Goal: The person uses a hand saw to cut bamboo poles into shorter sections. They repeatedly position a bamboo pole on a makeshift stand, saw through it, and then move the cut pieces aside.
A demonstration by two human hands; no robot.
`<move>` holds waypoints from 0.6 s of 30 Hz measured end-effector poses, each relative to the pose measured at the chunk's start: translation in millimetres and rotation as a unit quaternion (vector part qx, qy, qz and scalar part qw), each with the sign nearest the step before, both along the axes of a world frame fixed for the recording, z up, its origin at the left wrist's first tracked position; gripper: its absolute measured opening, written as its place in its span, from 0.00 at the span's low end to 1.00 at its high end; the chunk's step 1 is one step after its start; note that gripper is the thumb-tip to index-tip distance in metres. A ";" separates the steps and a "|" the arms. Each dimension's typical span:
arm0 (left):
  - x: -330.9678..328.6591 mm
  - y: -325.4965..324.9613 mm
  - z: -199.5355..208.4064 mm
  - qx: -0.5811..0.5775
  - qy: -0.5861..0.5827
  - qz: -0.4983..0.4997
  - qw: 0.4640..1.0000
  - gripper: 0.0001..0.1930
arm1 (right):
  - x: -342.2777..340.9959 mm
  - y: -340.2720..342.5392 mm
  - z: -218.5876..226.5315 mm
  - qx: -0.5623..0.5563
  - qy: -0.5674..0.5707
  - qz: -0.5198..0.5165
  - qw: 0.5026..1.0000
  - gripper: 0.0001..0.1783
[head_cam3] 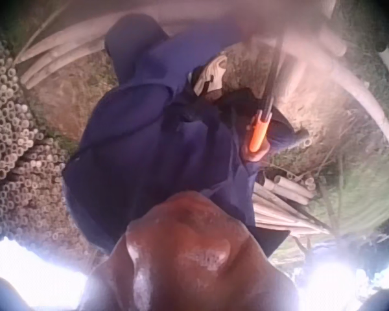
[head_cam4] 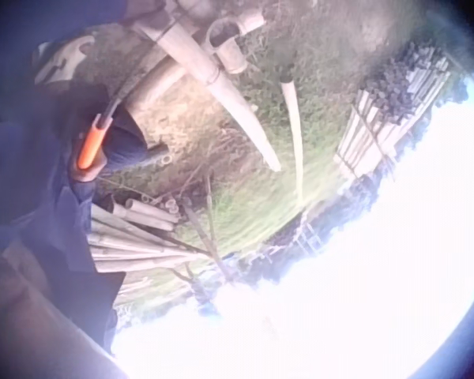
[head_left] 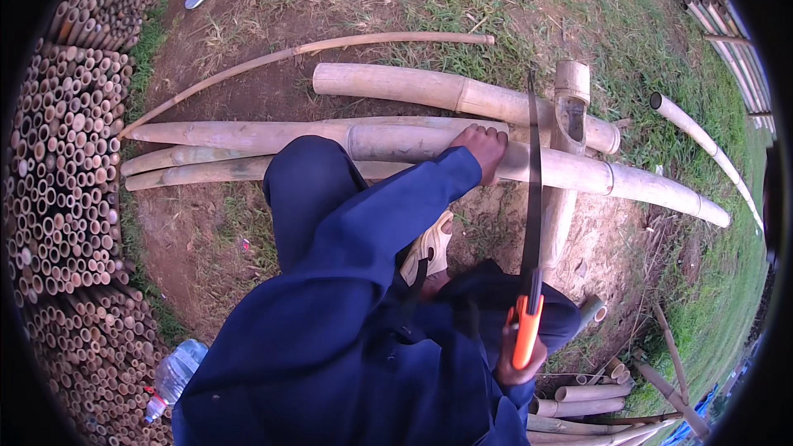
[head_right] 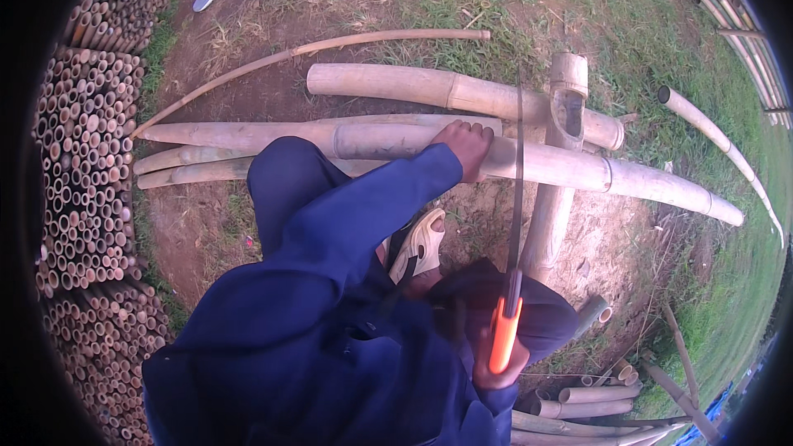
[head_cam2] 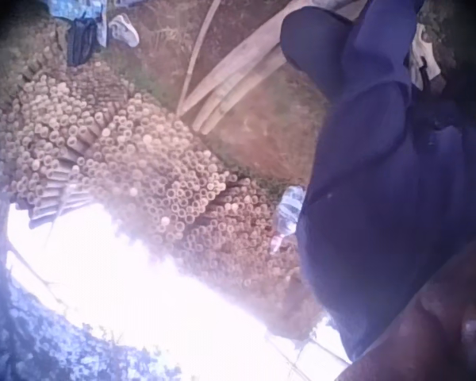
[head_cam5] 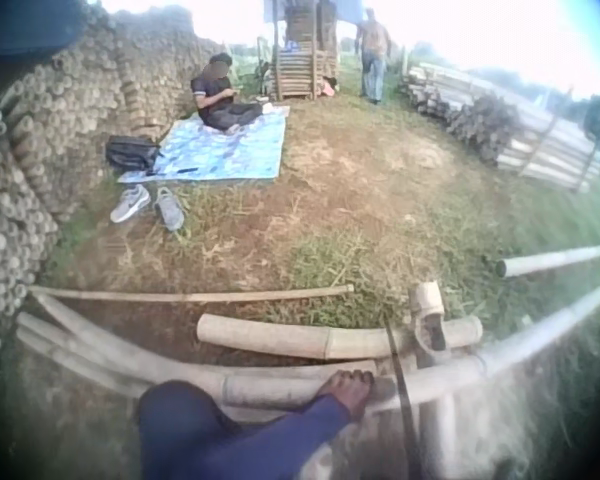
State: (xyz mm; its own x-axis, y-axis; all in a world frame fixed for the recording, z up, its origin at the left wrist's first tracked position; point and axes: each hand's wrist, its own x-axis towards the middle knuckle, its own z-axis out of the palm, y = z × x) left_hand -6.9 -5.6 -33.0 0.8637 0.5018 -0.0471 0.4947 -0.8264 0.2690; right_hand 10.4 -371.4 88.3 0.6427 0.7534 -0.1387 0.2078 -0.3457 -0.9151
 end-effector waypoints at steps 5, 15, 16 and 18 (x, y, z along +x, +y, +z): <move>5.9 -7.3 -7.9 0.019 -0.016 -0.003 1.000 0.33 | -5.8 -4.6 10.9 0.051 0.143 -0.144 0.978 0.22; 2.4 1.0 -5.1 0.030 -0.011 -0.010 0.999 0.32 | 0.7 -51.1 -20.3 0.048 0.266 -0.138 0.953 0.35; 5.7 -4.9 -9.0 0.022 -0.011 -0.003 1.000 0.32 | 0.5 -56.1 -20.7 0.024 0.225 -0.119 0.967 0.33; 8.4 -1.9 -9.4 0.023 -0.010 0.004 1.000 0.32 | -1.3 -65.6 -19.0 -0.026 0.138 -0.089 0.986 0.31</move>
State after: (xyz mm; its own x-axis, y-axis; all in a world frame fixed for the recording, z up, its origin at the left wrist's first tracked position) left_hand 1.4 -7.4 -42.4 0.8604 0.5095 -0.0061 0.4958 -0.8344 0.2409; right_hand 9.1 -437.0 69.3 0.6970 0.6187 -0.3625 -0.1149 -0.4026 -0.9081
